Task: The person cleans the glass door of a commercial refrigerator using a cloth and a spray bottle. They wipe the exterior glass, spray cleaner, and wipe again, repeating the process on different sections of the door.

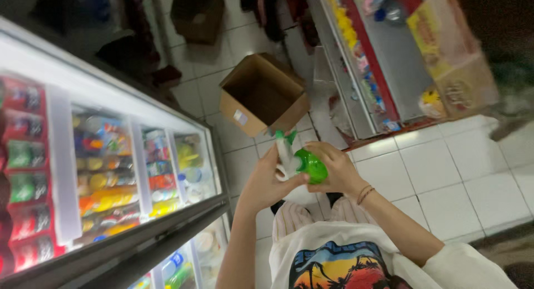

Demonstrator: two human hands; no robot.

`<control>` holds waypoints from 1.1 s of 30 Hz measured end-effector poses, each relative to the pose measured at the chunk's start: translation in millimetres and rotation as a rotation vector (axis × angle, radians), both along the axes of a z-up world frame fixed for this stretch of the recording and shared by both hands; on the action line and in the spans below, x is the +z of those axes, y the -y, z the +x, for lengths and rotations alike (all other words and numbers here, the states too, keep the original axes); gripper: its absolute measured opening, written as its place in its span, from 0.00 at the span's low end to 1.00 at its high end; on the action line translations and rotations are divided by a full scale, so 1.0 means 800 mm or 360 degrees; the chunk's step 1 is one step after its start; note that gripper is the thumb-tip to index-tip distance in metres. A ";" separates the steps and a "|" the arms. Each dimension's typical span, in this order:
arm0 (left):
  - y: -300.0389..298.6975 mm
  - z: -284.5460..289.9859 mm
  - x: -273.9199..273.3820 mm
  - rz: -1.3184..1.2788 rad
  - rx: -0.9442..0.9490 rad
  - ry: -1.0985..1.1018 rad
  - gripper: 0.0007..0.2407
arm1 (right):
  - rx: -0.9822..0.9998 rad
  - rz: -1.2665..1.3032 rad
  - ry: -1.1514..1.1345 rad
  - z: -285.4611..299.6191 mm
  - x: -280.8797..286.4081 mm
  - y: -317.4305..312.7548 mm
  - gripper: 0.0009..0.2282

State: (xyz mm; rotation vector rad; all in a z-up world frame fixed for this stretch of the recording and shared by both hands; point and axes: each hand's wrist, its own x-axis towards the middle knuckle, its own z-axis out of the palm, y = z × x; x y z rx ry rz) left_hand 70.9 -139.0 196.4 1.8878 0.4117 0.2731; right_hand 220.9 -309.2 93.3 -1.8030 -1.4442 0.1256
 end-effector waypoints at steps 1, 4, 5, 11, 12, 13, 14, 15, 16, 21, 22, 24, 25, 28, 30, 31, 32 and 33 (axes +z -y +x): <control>0.010 0.016 0.000 -0.0168 -0.0085 -0.0090 0.25 | -0.0039 0.0029 0.0114 0.015 0.009 0.018 0.37; 0.056 0.062 -0.006 0.0041 0.0069 -0.0632 0.15 | -0.0135 0.0037 0.0373 0.048 0.042 0.077 0.38; 0.072 0.073 -0.008 -0.0027 0.0068 -0.0541 0.13 | -0.0183 0.0005 0.0405 0.054 0.053 0.096 0.39; 0.106 0.111 0.010 -0.1004 0.0211 0.0227 0.11 | -0.0559 0.0297 0.0419 0.092 0.097 0.210 0.36; 0.107 0.108 0.017 -0.0984 0.0293 0.0274 0.11 | -0.0655 0.0382 0.0354 0.100 0.098 0.230 0.35; 0.112 0.110 0.022 -0.1075 0.0323 0.0448 0.12 | -0.0863 0.0380 0.0361 0.110 0.096 0.247 0.33; 0.118 0.111 0.026 -0.1163 0.0356 0.0617 0.12 | -0.1068 0.0379 0.0358 0.120 0.092 0.263 0.31; 0.125 0.116 0.028 -0.1251 0.0389 0.0787 0.13 | -0.1272 0.0378 0.0354 0.129 0.085 0.274 0.29; 0.135 0.124 0.029 -0.1273 0.0428 0.0875 0.12 | -0.1369 0.0432 0.0201 0.139 0.075 0.281 0.30; 0.187 0.176 0.013 -0.1243 0.0548 0.1079 0.12 | -0.1604 0.0505 -0.0423 0.185 0.032 0.302 0.38; 0.195 0.187 0.010 -0.1272 0.0548 0.1133 0.12 | -0.1565 0.0626 -0.0775 0.194 0.025 0.304 0.37; 0.209 0.208 0.004 -0.1328 0.0549 0.1242 0.11 | -0.1439 0.0856 -0.1477 0.209 0.016 0.308 0.35; 0.218 0.217 0.001 -0.1365 0.0548 0.1239 0.10 | -0.1399 0.0874 -0.1634 0.213 0.014 0.310 0.33; 0.239 0.244 -0.005 -0.1476 0.0535 0.1230 0.09 | -0.1332 0.0918 -0.1923 0.222 0.012 0.315 0.29; 0.250 0.261 -0.007 -0.1551 0.0504 0.1222 0.08 | -0.1383 0.0953 -0.1874 0.222 0.015 0.315 0.28; 0.255 0.269 -0.008 -0.1506 0.0462 0.1190 0.09 | -0.1342 0.0988 -0.1890 0.222 0.017 0.315 0.27; 0.259 0.276 -0.008 -0.1463 0.0418 0.1154 0.11 | -0.1305 0.1021 -0.1906 0.221 0.021 0.316 0.25; 0.262 0.283 -0.008 -0.1421 0.0375 0.1119 0.13 | -0.1267 0.1055 -0.1921 0.219 0.025 0.315 0.24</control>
